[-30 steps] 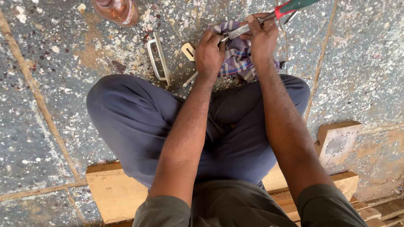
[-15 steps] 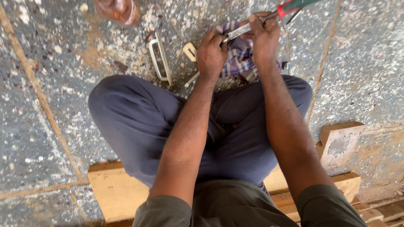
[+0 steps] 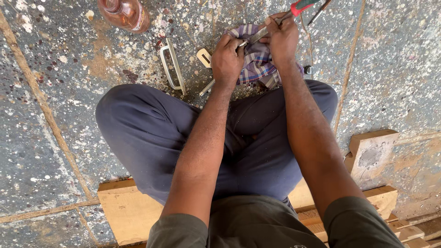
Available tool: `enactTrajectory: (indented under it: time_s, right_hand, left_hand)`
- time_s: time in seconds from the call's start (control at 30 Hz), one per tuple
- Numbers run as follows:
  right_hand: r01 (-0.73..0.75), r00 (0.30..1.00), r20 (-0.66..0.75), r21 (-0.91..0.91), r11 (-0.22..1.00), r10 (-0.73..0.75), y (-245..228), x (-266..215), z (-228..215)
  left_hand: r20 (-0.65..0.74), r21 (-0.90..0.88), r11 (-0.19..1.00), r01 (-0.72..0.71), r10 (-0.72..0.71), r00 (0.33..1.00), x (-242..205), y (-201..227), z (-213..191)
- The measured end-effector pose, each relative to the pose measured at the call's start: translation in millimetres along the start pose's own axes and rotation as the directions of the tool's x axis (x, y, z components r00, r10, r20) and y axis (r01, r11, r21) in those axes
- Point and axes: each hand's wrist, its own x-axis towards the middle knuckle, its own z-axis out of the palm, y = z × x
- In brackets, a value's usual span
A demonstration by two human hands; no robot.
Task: The person scrapes and pries at a small metal latch component using screwdrivers while holding it with a cloth, then wipes the object.
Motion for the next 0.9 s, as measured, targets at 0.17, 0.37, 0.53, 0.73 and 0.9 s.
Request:
enactTrajectory:
  time_s: [0.17, 0.37, 0.53, 0.73, 0.9]
  right_hand:
    - [0.040, 0.998, 0.043, 0.239, 0.970, -0.051, 1.3, 0.5, -2.0]
    - [-0.053, 0.997, 0.050, 0.062, 0.997, 0.050, 6.3, 1.7, -3.6]
    - [0.019, 0.996, -0.091, 0.243, 0.970, 0.003, -1.7, 3.6, -5.0]
    - [0.106, 0.994, -0.066, 0.470, 0.876, -0.085, -18.8, -17.1, -21.3]
    - [0.135, 0.984, 0.075, 0.306, 0.942, -0.165, -19.7, -25.3, -11.4]
  left_hand:
    - [-0.040, -0.028, 0.999, -0.042, 0.041, 0.998, -0.8, -1.5, -1.2]
    - [-0.009, -0.022, 1.000, -0.001, 0.001, 1.000, -2.4, -7.9, 8.6]
    - [-0.091, -0.086, 0.996, -0.038, 0.030, 0.995, 2.2, -15.0, 9.7]
    - [-0.052, -0.371, 0.897, 0.239, -0.277, 0.959, -2.0, -15.6, 21.0]
    - [-0.114, -0.252, 0.966, 0.061, -0.092, 0.989, -3.1, -4.7, 2.6]
